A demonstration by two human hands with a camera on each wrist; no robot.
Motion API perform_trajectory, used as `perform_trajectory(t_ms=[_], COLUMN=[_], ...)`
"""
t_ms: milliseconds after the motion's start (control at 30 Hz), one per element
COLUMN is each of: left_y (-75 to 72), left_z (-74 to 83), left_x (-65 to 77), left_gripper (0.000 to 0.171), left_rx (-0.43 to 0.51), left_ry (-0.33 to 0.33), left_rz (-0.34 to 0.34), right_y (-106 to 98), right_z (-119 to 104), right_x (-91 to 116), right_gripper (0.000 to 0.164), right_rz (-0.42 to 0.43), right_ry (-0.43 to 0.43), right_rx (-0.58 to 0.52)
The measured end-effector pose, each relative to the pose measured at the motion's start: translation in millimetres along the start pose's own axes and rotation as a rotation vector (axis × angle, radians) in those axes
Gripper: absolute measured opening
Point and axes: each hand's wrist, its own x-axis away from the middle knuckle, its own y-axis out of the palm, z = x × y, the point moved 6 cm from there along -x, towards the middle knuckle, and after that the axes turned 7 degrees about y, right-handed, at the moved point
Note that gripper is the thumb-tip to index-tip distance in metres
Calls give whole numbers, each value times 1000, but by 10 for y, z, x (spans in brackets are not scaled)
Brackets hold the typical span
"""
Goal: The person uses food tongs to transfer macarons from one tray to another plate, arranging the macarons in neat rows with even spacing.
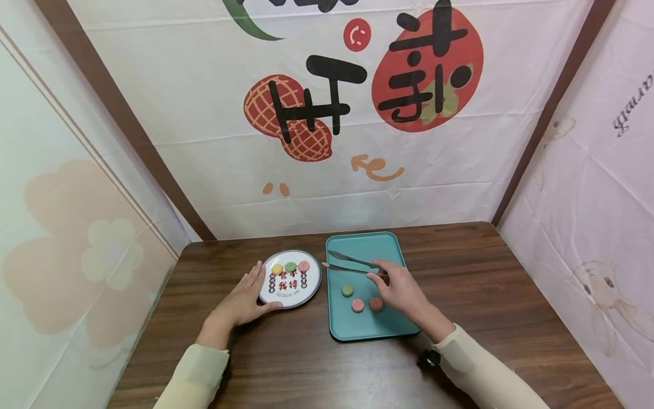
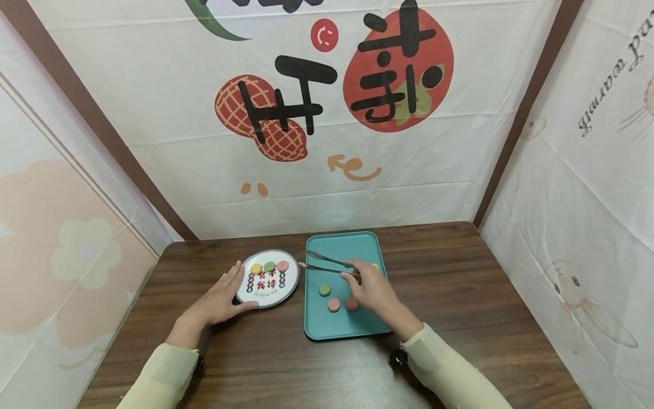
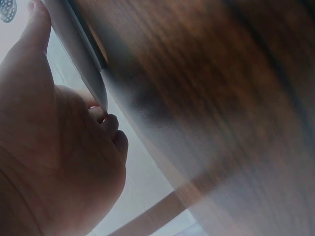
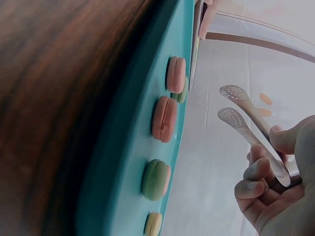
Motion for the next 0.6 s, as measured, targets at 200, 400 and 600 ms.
perform_trajectory(t_ms=[200, 400, 600], left_y=[-7, -30, -27], left_z=[18, 40, 17], left_x=[-6, 4, 4], left_gripper=[125, 125, 126], left_rx=[9, 10, 16], left_ry=[0, 3, -18], left_rz=[-3, 6, -15], right_y=[-73, -136, -209], right_z=[68, 137, 182], right_x=[80, 149, 203], right_gripper=[31, 33, 33], right_rz=[3, -10, 21], right_ry=[4, 46, 35], right_rx=[-19, -40, -13])
